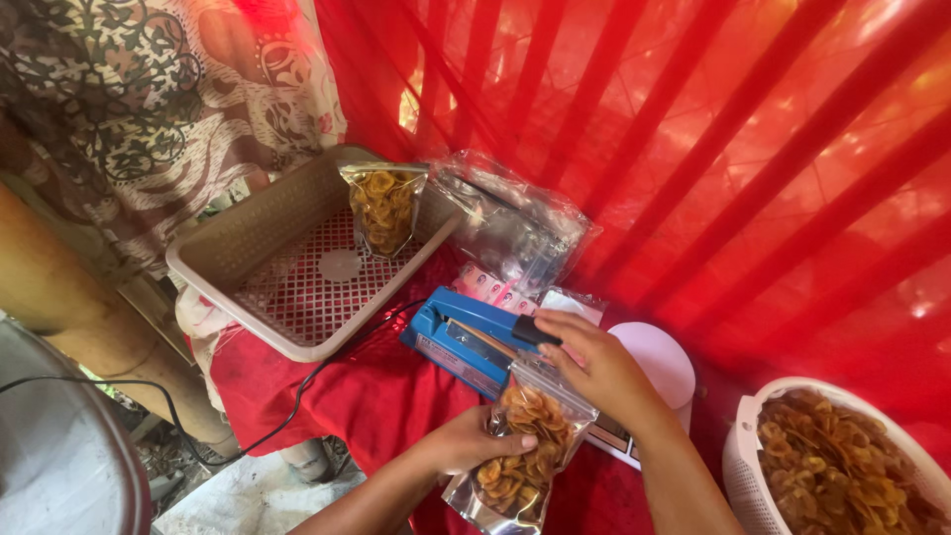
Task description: The person fills clear plastic bags with dried food items from a white colander, using a digital scale to measure the weight. They then use a blue heat sealer to close the bags and place the finished packages into a white basket. The process is repeated for multiple bags.
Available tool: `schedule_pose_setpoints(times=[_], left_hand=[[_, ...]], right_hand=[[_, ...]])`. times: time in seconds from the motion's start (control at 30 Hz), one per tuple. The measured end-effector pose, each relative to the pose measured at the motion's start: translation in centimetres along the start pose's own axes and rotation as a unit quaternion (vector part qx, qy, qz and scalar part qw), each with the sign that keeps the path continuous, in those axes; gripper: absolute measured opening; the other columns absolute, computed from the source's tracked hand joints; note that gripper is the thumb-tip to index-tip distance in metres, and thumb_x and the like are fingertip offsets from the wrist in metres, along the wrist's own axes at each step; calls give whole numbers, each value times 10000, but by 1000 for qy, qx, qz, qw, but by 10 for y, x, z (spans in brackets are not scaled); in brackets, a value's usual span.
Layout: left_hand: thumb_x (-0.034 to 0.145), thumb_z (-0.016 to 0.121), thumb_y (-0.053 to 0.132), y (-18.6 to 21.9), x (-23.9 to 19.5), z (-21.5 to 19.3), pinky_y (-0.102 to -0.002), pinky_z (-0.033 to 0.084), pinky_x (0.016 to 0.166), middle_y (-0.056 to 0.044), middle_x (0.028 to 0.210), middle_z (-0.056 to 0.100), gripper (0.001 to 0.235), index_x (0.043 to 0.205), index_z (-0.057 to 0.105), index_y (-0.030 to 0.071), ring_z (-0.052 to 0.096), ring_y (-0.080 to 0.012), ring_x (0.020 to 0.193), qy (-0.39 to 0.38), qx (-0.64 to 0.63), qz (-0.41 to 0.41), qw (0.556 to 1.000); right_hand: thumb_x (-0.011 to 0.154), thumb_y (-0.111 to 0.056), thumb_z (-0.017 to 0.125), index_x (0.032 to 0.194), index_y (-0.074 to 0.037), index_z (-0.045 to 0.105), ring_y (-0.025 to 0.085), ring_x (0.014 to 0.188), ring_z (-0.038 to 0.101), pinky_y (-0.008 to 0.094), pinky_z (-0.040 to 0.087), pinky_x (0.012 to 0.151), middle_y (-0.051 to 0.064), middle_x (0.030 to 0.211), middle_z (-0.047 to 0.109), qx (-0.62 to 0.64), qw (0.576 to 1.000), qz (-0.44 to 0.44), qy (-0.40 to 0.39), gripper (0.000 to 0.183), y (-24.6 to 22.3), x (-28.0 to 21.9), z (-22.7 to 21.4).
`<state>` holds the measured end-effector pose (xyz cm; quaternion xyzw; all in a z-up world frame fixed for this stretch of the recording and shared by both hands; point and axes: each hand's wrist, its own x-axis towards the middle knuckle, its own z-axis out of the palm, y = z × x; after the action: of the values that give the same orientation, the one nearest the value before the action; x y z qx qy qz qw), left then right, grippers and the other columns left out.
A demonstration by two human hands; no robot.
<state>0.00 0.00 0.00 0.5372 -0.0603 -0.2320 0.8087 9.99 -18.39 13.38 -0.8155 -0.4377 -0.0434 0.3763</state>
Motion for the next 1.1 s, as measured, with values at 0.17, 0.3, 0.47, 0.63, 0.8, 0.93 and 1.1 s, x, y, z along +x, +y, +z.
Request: schedule_pose_setpoints(times=[0.17, 0.3, 0.47, 0.63, 0.8, 0.93, 1.1], left_hand=[[892, 793, 278, -1, 3, -1, -337, 591, 906, -113, 1116, 745, 552, 1303, 626, -50, 727, -188, 985, 3, -1, -3, 1000], [886, 790, 287, -2, 0, 1, -319, 590, 917, -97, 1130, 750, 561, 1314, 621, -34, 728, -171, 1006, 8, 16, 0, 1000], [889, 789, 281, -3, -2, 3, -323, 591, 918, -100, 1138, 746, 568, 1324, 601, -32, 727, -174, 1011, 12, 13, 0, 1000], [897, 786, 278, -3, 0, 3, -325, 589, 926, -104, 1141, 740, 566, 1327, 607, -43, 726, -173, 1012, 2, 1, 5, 1000], [901, 785, 279, -1, 0, 4, -324, 587, 934, -104, 1144, 742, 568, 1329, 604, -47, 729, -174, 1019, -8, -9, 12, 1000], [897, 785, 280, -1, -2, 4, -326, 594, 921, -110, 1130, 750, 565, 1323, 607, -45, 735, -182, 1007, 4, 2, 2, 1000], [909, 775, 252, -1, -1, 6, -328, 599, 903, -107, 1114, 754, 536, 1320, 608, -49, 735, -180, 985, 5, -6, 5, 1000]], right_hand=[[934, -152, 670, 1286, -72, 690, 259, 1224, 684, 332, 525, 1010, 99, 1359, 691, 2, 998, 61, -25, 361, 3, -11, 8], [933, -149, 655, 1287, -94, 698, 244, 1221, 688, 328, 530, 1005, 78, 1374, 686, 9, 996, 82, -28, 361, 4, -12, 10], [939, -140, 642, 1294, -88, 691, 246, 1224, 680, 334, 522, 1009, 84, 1383, 677, 7, 997, 73, -33, 362, 6, -11, 9], [941, -149, 644, 1294, -93, 690, 248, 1248, 670, 336, 517, 1018, 86, 1392, 670, 6, 996, 83, -34, 361, 5, -12, 9], [939, -156, 648, 1296, -101, 690, 251, 1249, 666, 333, 517, 1021, 87, 1395, 666, -5, 995, 91, -37, 364, 3, -11, 10], [940, -146, 646, 1305, -94, 682, 255, 1250, 667, 336, 518, 1021, 95, 1397, 663, 2, 995, 97, -36, 370, 2, -12, 10], [939, -113, 614, 1308, -99, 668, 236, 1244, 684, 311, 562, 1002, 81, 1433, 637, 56, 988, 137, -37, 373, 8, -15, 14]])
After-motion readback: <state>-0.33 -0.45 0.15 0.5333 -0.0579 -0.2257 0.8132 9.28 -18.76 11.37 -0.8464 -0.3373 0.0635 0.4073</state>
